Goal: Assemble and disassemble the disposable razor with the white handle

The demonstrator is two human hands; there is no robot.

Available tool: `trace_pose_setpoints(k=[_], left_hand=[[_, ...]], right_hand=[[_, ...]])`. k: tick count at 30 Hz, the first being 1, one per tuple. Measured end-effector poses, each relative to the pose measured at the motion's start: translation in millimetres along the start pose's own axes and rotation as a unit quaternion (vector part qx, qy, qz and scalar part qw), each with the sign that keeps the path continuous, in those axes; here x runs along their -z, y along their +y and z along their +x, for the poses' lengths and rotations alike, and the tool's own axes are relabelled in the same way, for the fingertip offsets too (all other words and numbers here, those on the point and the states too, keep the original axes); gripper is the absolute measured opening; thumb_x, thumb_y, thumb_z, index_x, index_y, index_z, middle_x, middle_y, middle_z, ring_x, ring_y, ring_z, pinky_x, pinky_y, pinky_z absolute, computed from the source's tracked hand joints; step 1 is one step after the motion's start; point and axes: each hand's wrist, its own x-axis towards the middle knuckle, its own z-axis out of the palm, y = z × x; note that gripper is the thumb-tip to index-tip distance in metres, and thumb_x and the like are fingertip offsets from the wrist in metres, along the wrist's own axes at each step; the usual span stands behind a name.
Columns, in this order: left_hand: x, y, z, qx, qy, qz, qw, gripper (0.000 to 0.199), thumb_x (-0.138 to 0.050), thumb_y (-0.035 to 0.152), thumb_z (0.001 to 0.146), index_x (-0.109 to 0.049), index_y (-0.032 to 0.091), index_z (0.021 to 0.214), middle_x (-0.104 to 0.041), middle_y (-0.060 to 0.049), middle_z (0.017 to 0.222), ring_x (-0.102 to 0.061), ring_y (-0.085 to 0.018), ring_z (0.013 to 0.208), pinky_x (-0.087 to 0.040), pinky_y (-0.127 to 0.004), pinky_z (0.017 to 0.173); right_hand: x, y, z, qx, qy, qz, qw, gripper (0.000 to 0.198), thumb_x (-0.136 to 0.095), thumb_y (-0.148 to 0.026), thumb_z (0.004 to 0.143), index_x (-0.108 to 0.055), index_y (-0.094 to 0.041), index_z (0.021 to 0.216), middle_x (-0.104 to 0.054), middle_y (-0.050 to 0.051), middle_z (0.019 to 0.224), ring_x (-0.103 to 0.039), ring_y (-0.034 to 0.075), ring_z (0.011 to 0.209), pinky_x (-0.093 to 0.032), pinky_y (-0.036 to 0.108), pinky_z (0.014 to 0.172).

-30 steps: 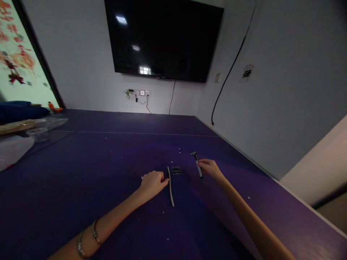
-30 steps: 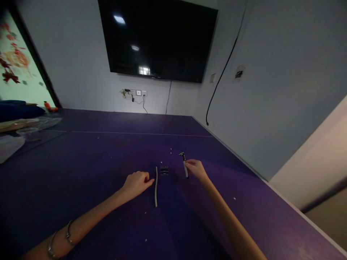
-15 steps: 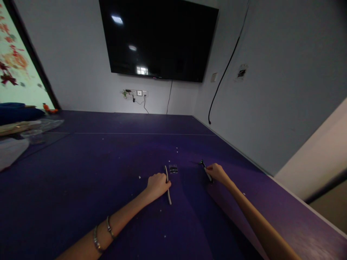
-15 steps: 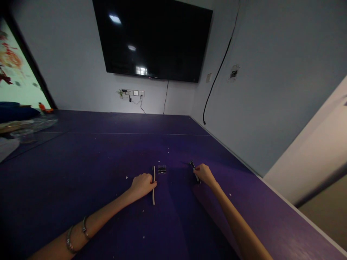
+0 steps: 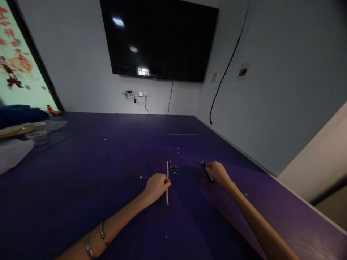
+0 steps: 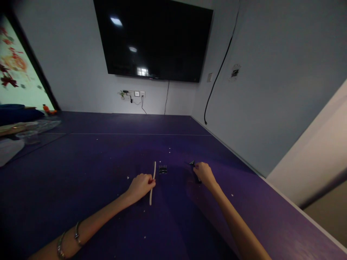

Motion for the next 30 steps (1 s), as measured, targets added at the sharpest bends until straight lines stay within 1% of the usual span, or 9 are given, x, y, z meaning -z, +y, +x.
trace_pose_setpoints(k=[3, 5, 7, 10, 15, 19, 22, 26, 30], left_hand=[[6.6, 14.6, -6.2, -0.022, 0.013, -0.014, 1.000, 0.032, -0.041, 0.034, 0.085, -0.067, 0.017, 0.079, -0.069, -0.007, 0.080, -0.064, -0.021, 0.077, -0.044, -0.030, 0.068], [8.9, 27.6, -10.7, -0.045, 0.013, -0.016, 0.999, 0.031, -0.041, 0.033, 0.086, -0.067, 0.017, 0.080, -0.070, -0.008, 0.081, -0.065, -0.022, 0.077, -0.045, -0.031, 0.069], [9.0, 40.1, -14.4, -0.069, 0.010, -0.017, 0.997, 0.030, -0.040, 0.032, 0.086, -0.066, 0.017, 0.084, -0.070, -0.008, 0.082, -0.065, -0.023, 0.077, -0.046, -0.032, 0.069], [5.9, 53.0, -17.5, -0.089, 0.010, -0.021, 0.996, 0.030, -0.040, 0.032, 0.087, -0.066, 0.017, 0.090, -0.070, -0.009, 0.085, -0.066, -0.024, 0.079, -0.047, -0.034, 0.070], [-0.6, 56.6, -14.8, -0.104, 0.021, -0.037, 0.994, 0.031, -0.039, 0.035, 0.088, -0.065, 0.018, 0.089, -0.070, -0.007, 0.084, -0.065, -0.022, 0.077, -0.047, -0.033, 0.070], [-2.0, 41.8, -0.4, -0.151, 0.054, -0.086, 0.983, 0.025, -0.045, 0.036, 0.087, -0.064, 0.020, 0.085, -0.067, -0.003, 0.086, -0.062, -0.018, 0.082, -0.046, -0.028, 0.072], [-3.8, 20.7, 17.3, -0.158, 0.108, -0.090, 0.977, 0.019, -0.048, 0.028, 0.086, -0.064, 0.019, 0.088, -0.064, -0.003, 0.094, -0.056, -0.017, 0.094, -0.044, -0.027, 0.081], [-12.6, -5.0, 37.2, -0.170, 0.110, -0.067, 0.977, 0.022, -0.053, 0.029, 0.083, -0.064, 0.016, 0.097, -0.060, -0.006, 0.103, -0.052, -0.018, 0.099, -0.041, -0.029, 0.089], [-27.0, -13.5, 47.6, -0.209, 0.113, -0.038, 0.971, 0.036, -0.057, 0.034, 0.080, -0.058, 0.015, 0.110, -0.055, -0.009, 0.117, -0.047, -0.022, 0.110, -0.037, -0.034, 0.097]], right_hand=[[-10.5, -28.8, -13.3, 0.014, -0.059, 0.162, 0.985, 0.021, -0.061, -0.029, 0.071, -0.071, -0.017, 0.085, -0.069, 0.007, 0.074, -0.065, 0.019, 0.067, -0.049, 0.026, 0.059], [-19.3, -51.8, -28.7, -0.026, -0.150, 0.355, 0.923, 0.029, -0.066, -0.035, 0.069, -0.069, -0.015, 0.089, -0.069, 0.007, 0.076, -0.064, 0.017, 0.065, -0.052, 0.027, 0.058], [-26.6, -71.8, -45.6, -0.056, -0.219, 0.465, 0.856, 0.035, -0.069, -0.039, 0.065, -0.068, -0.015, 0.090, -0.068, 0.007, 0.080, -0.064, 0.016, 0.067, -0.053, 0.028, 0.061], [-32.3, -88.0, -63.8, -0.070, -0.231, 0.515, 0.823, 0.037, -0.072, -0.041, 0.062, -0.067, -0.015, 0.088, -0.067, 0.003, 0.075, -0.063, 0.015, 0.066, -0.051, 0.026, 0.061], [-30.9, -84.5, -67.5, -0.089, -0.198, 0.512, 0.831, 0.035, -0.075, -0.038, 0.056, -0.067, -0.016, 0.082, -0.062, -0.001, 0.065, -0.059, 0.012, 0.058, -0.048, 0.024, 0.056], [-16.6, -70.0, -61.8, -0.087, -0.191, 0.501, 0.840, 0.038, -0.073, -0.040, 0.059, -0.068, -0.017, 0.089, -0.063, 0.001, 0.069, -0.060, 0.013, 0.061, -0.050, 0.027, 0.060], [-0.2, -48.8, -51.0, -0.066, -0.151, 0.462, 0.871, 0.035, -0.070, -0.043, 0.063, -0.071, -0.016, 0.084, -0.062, 0.002, 0.067, -0.057, 0.012, 0.059, -0.048, 0.026, 0.057], [18.1, -2.9, -23.6, -0.041, -0.070, 0.380, 0.921, 0.038, -0.063, -0.045, 0.066, -0.072, -0.012, 0.083, -0.065, 0.004, 0.067, -0.058, 0.015, 0.058, -0.046, 0.025, 0.055], [26.9, 45.2, 3.6, -0.030, 0.019, 0.197, 0.980, 0.042, -0.054, -0.042, 0.071, -0.072, -0.008, 0.088, -0.068, 0.007, 0.067, -0.062, 0.020, 0.061, -0.045, 0.026, 0.053]])
